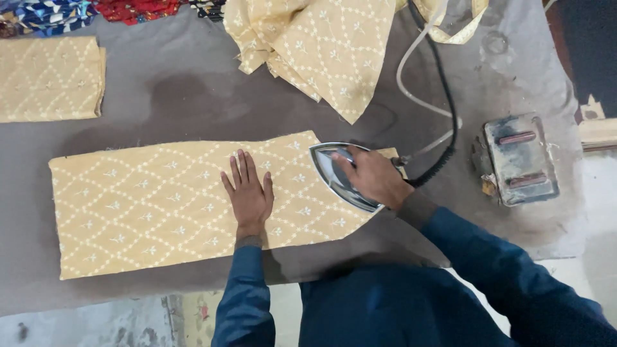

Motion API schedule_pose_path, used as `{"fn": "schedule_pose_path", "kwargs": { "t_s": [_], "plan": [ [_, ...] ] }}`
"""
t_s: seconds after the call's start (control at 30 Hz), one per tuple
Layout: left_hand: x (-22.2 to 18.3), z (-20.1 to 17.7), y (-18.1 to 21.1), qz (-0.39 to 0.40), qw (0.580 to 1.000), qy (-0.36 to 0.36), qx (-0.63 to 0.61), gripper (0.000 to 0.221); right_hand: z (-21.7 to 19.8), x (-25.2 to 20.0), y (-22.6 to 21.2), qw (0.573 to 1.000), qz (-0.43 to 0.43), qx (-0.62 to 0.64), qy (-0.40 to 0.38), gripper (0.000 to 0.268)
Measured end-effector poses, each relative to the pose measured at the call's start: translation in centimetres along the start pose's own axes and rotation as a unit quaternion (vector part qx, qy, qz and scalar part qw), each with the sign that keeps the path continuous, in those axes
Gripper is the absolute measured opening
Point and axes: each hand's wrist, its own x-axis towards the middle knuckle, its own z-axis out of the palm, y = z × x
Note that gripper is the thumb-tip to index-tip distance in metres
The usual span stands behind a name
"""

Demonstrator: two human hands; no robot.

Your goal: Ironing and folding patterned fabric pieces on a pressing table in a factory setting.

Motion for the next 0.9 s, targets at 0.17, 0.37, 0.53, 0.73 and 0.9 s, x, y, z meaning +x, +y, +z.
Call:
{"fn": "schedule_pose_path", "kwargs": {
  "t_s": [0.17, 0.37, 0.53, 0.73, 0.9],
  "plan": [
    [0.1, 0.2, -0.2, 0.005, 1.0, 0.007, -0.003, 0.073, 1.4, -2.1, 11.1, 0.962, -0.074, -0.242, 0.104, 0.046],
    [0.2, 0.7, -0.3, 0.006, 1.0, 0.006, -0.005, 0.073, -2.3, -2.0, 15.9, 0.985, 0.015, 0.019, 0.174, 0.069],
    [0.5, -0.5, -1.3, 0.004, 0.999, -0.015, -0.051, 0.074, -2.4, -1.7, 12.2, 0.987, 0.057, 0.094, 0.121, 0.074],
    [2.5, -1.2, -3.0, 0.023, 0.998, 0.015, -0.064, 0.075, -0.4, -1.0, 1.9, 0.994, 0.033, 0.066, 0.084, 0.078],
    [2.9, -2.2, -2.9, -0.007, 0.999, -0.048, 0.007, 0.081, 4.1, 3.2, -2.0, 0.998, 0.01, 0.026, 0.06, 0.059]
  ]
}}
